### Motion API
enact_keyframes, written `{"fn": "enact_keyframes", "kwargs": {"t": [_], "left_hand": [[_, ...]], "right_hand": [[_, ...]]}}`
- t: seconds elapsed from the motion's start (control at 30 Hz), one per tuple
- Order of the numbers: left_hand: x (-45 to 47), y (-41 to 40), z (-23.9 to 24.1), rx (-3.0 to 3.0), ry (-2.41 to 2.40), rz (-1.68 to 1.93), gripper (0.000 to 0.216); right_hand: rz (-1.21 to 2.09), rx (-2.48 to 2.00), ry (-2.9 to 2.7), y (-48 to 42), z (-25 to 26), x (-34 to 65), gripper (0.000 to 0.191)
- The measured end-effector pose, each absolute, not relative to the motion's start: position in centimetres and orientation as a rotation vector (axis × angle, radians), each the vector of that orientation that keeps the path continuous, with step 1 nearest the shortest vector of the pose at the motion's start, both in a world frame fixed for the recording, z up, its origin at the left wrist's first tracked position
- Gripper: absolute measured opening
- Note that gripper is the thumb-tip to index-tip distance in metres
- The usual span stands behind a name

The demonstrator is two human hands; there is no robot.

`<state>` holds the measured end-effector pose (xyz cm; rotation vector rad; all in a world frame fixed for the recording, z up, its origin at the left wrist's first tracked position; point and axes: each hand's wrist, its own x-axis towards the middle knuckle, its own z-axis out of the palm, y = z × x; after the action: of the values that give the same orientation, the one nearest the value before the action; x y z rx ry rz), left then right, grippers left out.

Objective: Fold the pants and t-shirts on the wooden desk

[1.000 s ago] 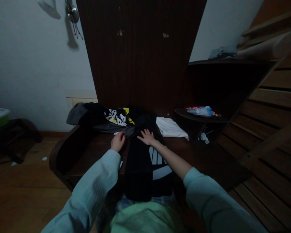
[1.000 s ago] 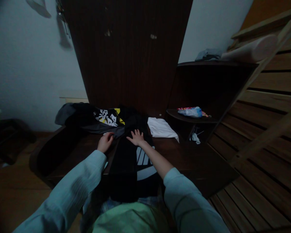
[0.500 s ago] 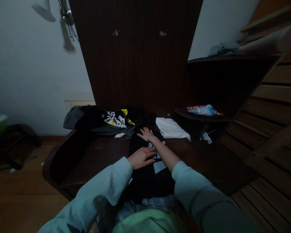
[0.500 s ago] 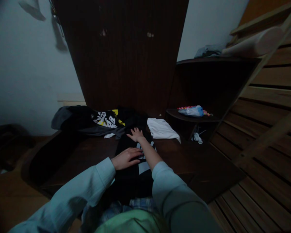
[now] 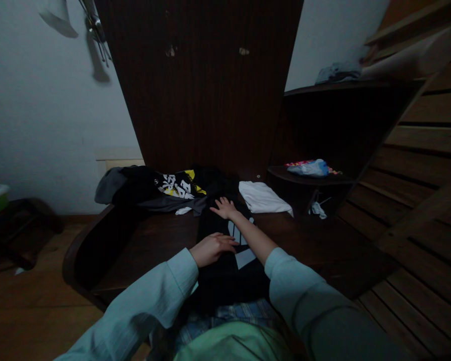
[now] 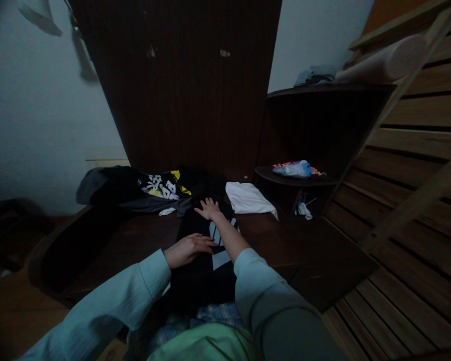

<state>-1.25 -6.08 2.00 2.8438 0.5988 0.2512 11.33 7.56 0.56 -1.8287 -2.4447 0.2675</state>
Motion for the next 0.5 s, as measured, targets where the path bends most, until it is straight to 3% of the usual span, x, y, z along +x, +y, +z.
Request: {"fn": "enact_keyframes", "kwargs": {"t": [0.5], "left_hand": [[0.8, -3.8, 3.9, 2.989, 0.382, -0.023, 0.016]], "right_hand": [[0.245, -1.838, -2.452, 8.2, 0.1, 11.4, 0.070]]}}
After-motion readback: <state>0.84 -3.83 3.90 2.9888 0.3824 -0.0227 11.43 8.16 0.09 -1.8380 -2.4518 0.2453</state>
